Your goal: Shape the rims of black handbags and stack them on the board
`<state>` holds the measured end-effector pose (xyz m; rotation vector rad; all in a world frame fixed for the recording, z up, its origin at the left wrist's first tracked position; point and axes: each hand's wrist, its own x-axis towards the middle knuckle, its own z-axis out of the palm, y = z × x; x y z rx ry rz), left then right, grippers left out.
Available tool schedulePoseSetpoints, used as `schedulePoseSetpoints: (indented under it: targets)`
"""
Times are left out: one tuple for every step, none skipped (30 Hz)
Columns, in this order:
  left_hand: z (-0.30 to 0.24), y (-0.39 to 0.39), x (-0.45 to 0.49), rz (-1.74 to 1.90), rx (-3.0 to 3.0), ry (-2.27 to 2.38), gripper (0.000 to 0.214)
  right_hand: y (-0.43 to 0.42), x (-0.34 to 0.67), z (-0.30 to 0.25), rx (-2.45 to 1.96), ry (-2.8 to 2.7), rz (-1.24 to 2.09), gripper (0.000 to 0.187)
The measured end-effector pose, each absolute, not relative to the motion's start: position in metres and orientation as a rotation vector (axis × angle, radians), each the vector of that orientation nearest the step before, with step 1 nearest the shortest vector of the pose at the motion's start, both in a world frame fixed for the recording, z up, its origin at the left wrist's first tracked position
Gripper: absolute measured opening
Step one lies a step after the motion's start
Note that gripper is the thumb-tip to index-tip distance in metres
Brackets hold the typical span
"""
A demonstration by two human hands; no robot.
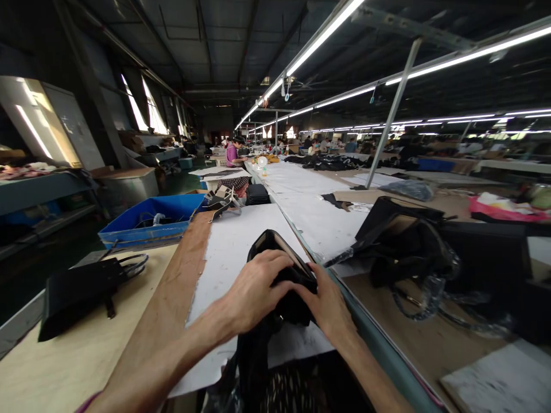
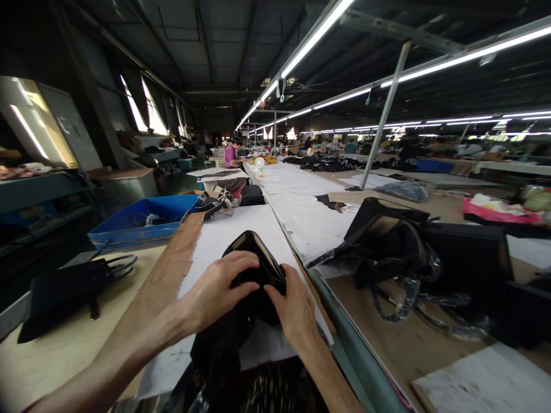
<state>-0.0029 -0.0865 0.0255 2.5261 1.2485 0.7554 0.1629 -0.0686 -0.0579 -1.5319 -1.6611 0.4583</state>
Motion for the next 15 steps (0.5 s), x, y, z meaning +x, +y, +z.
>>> schedulePoseSetpoints:
  targets:
    - [0.022,-0.070,0.005,0.687,2.623,1.216,0.025,-0.070,0.163,-0.056,-1.520,-1.669,0.492,0.044]
    - [0.018,-0.055,0.011,0.595,2.713,1.179,0.026,-0.071,0.164,-0.054,-1.513,-1.681,0.520,0.043]
    - [0.013,-0.042,0.015,0.510,2.791,1.136,0.026,-0.071,0.164,-0.051,-1.507,-1.697,0.539,0.042]
    - [0.009,-0.031,0.017,0.439,2.855,1.101,0.025,-0.071,0.165,-0.048,-1.502,-1.716,0.548,0.042]
    - [0.006,-0.024,0.018,0.373,2.910,1.069,0.024,-0.071,0.167,-0.045,-1.500,-1.732,0.555,0.041]
    - [0.004,-0.018,0.016,0.318,2.957,1.050,0.022,-0.070,0.168,-0.043,-1.498,-1.744,0.567,0.041]
    - [0.002,-0.015,0.014,0.267,2.996,1.048,0.018,-0.068,0.170,-0.042,-1.494,-1.753,0.589,0.040]
    - [0.001,-0.014,0.010,0.221,3.026,1.060,0.016,-0.067,0.172,-0.041,-1.483,-1.763,0.624,0.039]
    - [0.001,-0.013,0.006,0.184,3.048,1.076,0.014,-0.066,0.174,-0.041,-1.464,-1.771,0.664,0.038]
    - [0.001,-0.013,0.001,0.154,3.062,1.092,0.014,-0.065,0.176,-0.042,-1.437,-1.778,0.701,0.037]
    - [0.001,-0.013,-0.003,0.129,3.068,1.101,0.016,-0.064,0.177,-0.043,-1.407,-1.785,0.733,0.036]
    - [0.001,-0.012,-0.007,0.097,3.069,1.107,0.018,-0.064,0.178,-0.043,-1.379,-1.792,0.758,0.035]
    - [0.000,-0.010,-0.010,0.058,3.067,1.117,0.019,-0.064,0.178,-0.043,-1.363,-1.797,0.774,0.033]
    - [0.000,-0.008,-0.013,0.011,3.060,1.136,0.020,-0.065,0.177,-0.043,-1.360,-1.801,0.782,0.032]
    - [-0.001,-0.006,-0.016,-0.039,3.048,1.164,0.020,-0.066,0.175,-0.042,-1.367,-1.803,0.781,0.030]
